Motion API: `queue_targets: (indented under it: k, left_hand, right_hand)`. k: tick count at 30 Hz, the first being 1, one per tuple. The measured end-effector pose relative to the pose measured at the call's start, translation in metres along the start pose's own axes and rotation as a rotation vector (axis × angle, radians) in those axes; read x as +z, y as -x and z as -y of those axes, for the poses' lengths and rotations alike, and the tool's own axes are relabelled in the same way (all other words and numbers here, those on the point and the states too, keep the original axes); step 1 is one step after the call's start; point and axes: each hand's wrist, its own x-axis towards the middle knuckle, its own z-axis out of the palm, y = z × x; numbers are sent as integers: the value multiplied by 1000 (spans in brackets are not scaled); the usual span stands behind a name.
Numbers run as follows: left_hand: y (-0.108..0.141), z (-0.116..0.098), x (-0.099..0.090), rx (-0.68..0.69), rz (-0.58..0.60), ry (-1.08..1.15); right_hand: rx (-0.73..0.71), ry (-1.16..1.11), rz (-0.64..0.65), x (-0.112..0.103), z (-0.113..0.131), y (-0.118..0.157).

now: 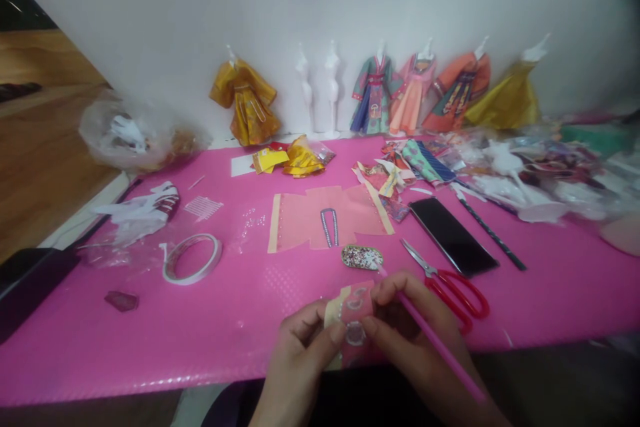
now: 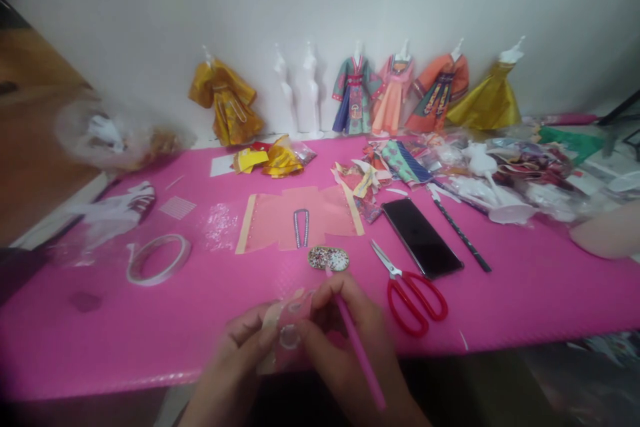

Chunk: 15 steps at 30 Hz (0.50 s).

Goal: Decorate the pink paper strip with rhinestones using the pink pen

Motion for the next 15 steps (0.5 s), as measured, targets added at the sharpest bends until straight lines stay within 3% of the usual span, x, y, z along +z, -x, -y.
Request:
queue_targets:
  k: [7, 15]
  left_hand:
    - [-4, -1, 6, 5, -43, -35]
    - [-2, -6, 10, 103, 17, 52]
  right_hand:
    - [64, -74, -19, 3, 0, -1]
    - [74, -109, -23, 4, 4, -1]
